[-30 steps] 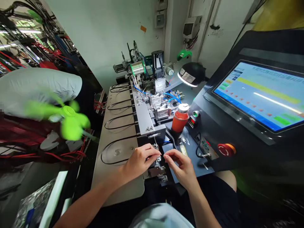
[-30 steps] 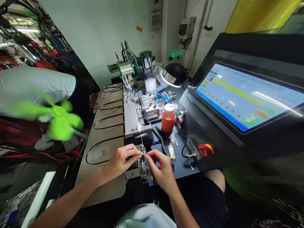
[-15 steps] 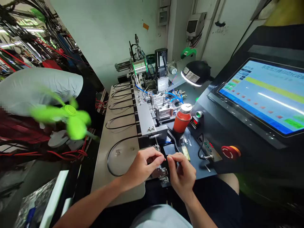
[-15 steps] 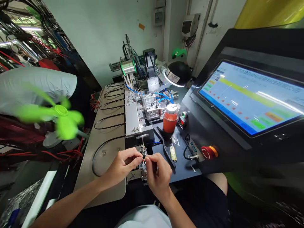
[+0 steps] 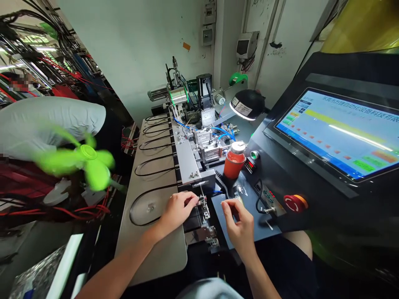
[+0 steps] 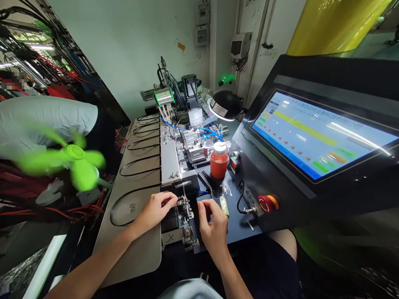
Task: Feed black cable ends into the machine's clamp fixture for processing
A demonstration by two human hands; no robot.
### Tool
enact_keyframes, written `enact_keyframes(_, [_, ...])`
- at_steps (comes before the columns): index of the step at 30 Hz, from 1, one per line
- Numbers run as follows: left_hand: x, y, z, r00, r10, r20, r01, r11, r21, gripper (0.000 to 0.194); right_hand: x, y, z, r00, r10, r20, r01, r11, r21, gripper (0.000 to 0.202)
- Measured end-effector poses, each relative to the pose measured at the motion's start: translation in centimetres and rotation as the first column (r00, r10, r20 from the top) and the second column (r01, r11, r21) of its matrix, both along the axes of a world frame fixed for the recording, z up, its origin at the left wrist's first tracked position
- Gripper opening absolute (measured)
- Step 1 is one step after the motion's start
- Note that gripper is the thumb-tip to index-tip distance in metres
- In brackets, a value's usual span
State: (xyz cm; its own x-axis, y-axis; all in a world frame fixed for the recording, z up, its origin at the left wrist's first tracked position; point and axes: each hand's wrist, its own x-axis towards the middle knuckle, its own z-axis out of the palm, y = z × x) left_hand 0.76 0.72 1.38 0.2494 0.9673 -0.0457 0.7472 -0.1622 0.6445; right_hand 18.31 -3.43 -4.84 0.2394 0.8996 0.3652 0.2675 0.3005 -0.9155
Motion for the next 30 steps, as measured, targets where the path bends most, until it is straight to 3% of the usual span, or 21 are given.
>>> enact_keyframes(6, [0.5, 0.1, -0.6, 0.994, 0.008, -0.105, -0.003, 0.999, 0.042, 0.028, 0.1, 0.1, -0.4, 1.0, 0.006, 0.009, -0.006, 1.0, -0.017, 0.022])
enact_keyframes(19, [0.2, 0.1, -0.6, 0.997, -0.006, -0.071, 0.006, 1.0, -0.003, 0.026, 0.1, 0.5, -1.2, 1.0, 0.015, 0.02, -0.015, 1.0, -0.016, 0.022])
enact_keyframes(30, [0.5, 0.0, -0.7, 0.996, 0.014, -0.084, -0.014, 1.0, 0.003, 0.027, -0.1, 1.1, -1.5, 0.983, 0.182, -0.002, -0.182, 0.982, -0.06, 0.023])
